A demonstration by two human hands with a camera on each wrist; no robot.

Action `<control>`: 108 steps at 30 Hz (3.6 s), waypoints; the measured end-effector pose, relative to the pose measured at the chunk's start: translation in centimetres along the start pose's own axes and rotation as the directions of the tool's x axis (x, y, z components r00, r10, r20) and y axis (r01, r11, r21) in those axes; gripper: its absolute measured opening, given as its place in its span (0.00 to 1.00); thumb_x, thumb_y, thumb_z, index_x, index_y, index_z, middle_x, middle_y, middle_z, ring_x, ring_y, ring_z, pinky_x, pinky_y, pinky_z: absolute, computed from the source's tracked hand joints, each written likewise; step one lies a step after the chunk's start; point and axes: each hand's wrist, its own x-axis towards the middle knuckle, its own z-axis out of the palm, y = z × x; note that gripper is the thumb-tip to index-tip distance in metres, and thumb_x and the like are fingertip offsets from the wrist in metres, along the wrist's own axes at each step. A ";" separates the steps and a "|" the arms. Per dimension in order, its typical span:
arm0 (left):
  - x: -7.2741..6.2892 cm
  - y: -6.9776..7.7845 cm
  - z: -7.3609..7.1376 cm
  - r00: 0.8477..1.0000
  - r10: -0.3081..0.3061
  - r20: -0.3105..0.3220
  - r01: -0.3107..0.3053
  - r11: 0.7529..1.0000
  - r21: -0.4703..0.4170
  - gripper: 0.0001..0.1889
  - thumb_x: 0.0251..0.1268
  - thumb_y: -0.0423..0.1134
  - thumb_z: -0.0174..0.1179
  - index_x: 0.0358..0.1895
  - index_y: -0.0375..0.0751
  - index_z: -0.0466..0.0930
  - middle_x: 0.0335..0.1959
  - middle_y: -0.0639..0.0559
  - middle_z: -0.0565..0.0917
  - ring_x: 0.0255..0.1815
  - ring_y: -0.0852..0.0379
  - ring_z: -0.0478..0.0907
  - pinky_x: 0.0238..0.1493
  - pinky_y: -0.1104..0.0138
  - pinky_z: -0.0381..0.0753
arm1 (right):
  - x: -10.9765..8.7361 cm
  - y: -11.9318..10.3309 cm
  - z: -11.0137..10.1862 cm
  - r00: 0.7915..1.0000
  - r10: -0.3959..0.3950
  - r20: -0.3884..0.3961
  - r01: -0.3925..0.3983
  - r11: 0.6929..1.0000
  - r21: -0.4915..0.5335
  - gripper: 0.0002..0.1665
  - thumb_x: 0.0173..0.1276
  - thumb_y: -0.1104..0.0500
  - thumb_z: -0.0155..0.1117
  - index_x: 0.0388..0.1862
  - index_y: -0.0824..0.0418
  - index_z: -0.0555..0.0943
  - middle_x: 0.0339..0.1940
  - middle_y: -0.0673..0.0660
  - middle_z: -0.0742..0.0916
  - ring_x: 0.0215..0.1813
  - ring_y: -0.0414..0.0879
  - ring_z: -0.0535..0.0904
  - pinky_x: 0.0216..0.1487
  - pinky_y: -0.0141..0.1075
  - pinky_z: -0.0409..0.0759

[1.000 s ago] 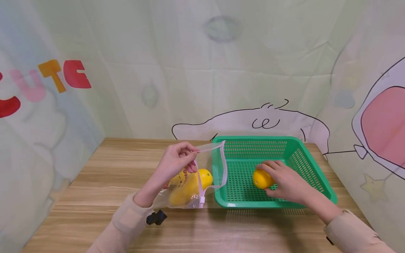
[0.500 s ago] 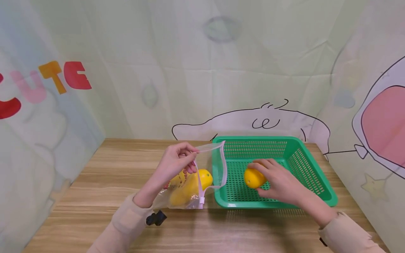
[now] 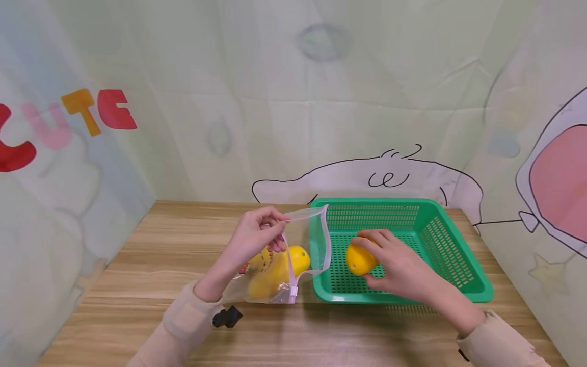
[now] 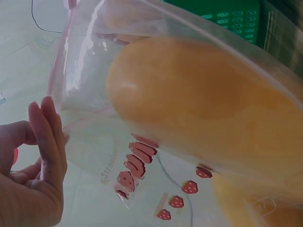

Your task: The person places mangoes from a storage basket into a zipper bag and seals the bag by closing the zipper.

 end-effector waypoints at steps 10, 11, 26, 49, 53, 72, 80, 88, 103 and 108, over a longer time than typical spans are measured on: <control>0.1 0.0 0.3 1.000 -0.011 0.003 0.011 1.000 -0.004 0.05 0.64 0.31 0.60 0.41 0.37 0.81 0.24 0.43 0.83 0.18 0.56 0.82 0.24 0.64 0.86 | 1.0 -1.3 -0.4 0.999 -0.032 -0.030 0.032 0.999 0.009 0.43 0.41 0.55 0.74 0.61 0.54 0.72 0.62 0.51 0.76 0.59 0.46 0.72 0.45 0.42 0.84; 0.2 0.0 0.3 1.000 -0.013 0.004 0.013 1.000 -0.007 0.05 0.63 0.30 0.60 0.41 0.36 0.81 0.25 0.42 0.83 0.18 0.56 0.82 0.25 0.65 0.86 | 1.2 -1.4 -0.4 0.999 -0.022 -0.029 0.022 1.000 0.013 0.43 0.42 0.55 0.74 0.61 0.54 0.72 0.62 0.52 0.76 0.58 0.46 0.72 0.45 0.42 0.84; 0.2 -0.1 0.7 1.000 -0.011 -0.009 0.011 1.000 -0.005 0.06 0.63 0.29 0.59 0.41 0.35 0.81 0.23 0.42 0.82 0.17 0.57 0.82 0.24 0.64 0.86 | 2.4 -3.0 0.7 0.997 0.072 -0.041 -0.067 0.991 0.116 0.43 0.45 0.55 0.75 0.62 0.54 0.69 0.64 0.55 0.75 0.62 0.46 0.71 0.51 0.44 0.85; 0.5 -0.2 0.8 1.000 -0.016 0.003 0.016 1.000 -0.020 0.06 0.64 0.28 0.58 0.41 0.34 0.81 0.23 0.42 0.83 0.17 0.56 0.82 0.25 0.64 0.86 | 3.5 -4.2 0.9 0.995 0.014 -0.095 0.001 0.987 0.160 0.44 0.45 0.54 0.74 0.64 0.56 0.69 0.65 0.55 0.75 0.64 0.48 0.72 0.55 0.46 0.83; 0.4 -0.2 0.8 1.000 -0.014 0.007 0.015 1.000 -0.021 0.06 0.64 0.29 0.58 0.42 0.34 0.81 0.24 0.42 0.83 0.17 0.56 0.82 0.25 0.64 0.86 | 4.0 -4.5 1.0 0.996 0.028 -0.081 -0.013 0.983 0.181 0.44 0.46 0.54 0.74 0.64 0.54 0.68 0.66 0.54 0.74 0.64 0.47 0.71 0.56 0.45 0.83; 0.4 -0.2 0.9 1.000 -0.010 0.010 0.011 1.000 -0.013 0.06 0.64 0.29 0.59 0.41 0.34 0.81 0.23 0.42 0.82 0.17 0.57 0.81 0.24 0.65 0.86 | 5.5 -4.7 2.0 0.996 0.088 -0.006 -0.082 0.944 0.318 0.44 0.53 0.55 0.74 0.67 0.54 0.64 0.68 0.55 0.74 0.60 0.48 0.77 0.57 0.45 0.83; 0.5 -0.2 0.9 1.000 -0.015 0.018 0.015 1.000 -0.005 0.05 0.65 0.29 0.58 0.42 0.35 0.81 0.23 0.42 0.82 0.17 0.56 0.81 0.25 0.65 0.86 | 5.3 -4.3 2.0 0.995 0.096 -0.006 -0.093 0.976 0.195 0.44 0.53 0.51 0.75 0.68 0.51 0.67 0.69 0.54 0.73 0.67 0.50 0.71 0.60 0.48 0.81; 0.6 -0.2 1.0 1.000 -0.022 0.021 0.022 1.000 -0.006 0.05 0.65 0.29 0.58 0.41 0.35 0.81 0.24 0.42 0.82 0.17 0.56 0.81 0.25 0.65 0.86 | 5.1 -4.2 1.9 0.993 0.108 -0.041 -0.100 0.981 0.165 0.43 0.52 0.52 0.75 0.67 0.51 0.68 0.65 0.52 0.75 0.61 0.48 0.74 0.54 0.44 0.84; 0.5 0.0 0.9 1.000 -0.021 0.014 0.021 1.000 -0.005 0.06 0.64 0.30 0.59 0.42 0.35 0.81 0.24 0.43 0.82 0.17 0.56 0.81 0.25 0.65 0.86 | 5.3 -4.4 2.3 0.980 0.201 -0.016 -0.186 0.934 0.304 0.42 0.57 0.57 0.71 0.69 0.54 0.64 0.64 0.52 0.76 0.57 0.47 0.79 0.54 0.42 0.84; 0.6 -0.1 0.8 1.000 -0.009 0.012 0.009 1.000 -0.003 0.05 0.64 0.30 0.58 0.41 0.35 0.81 0.24 0.43 0.82 0.17 0.56 0.81 0.25 0.65 0.86 | 5.4 -4.4 2.0 0.965 0.263 0.000 -0.253 0.931 0.264 0.44 0.57 0.55 0.72 0.70 0.54 0.63 0.62 0.55 0.78 0.54 0.49 0.80 0.52 0.44 0.85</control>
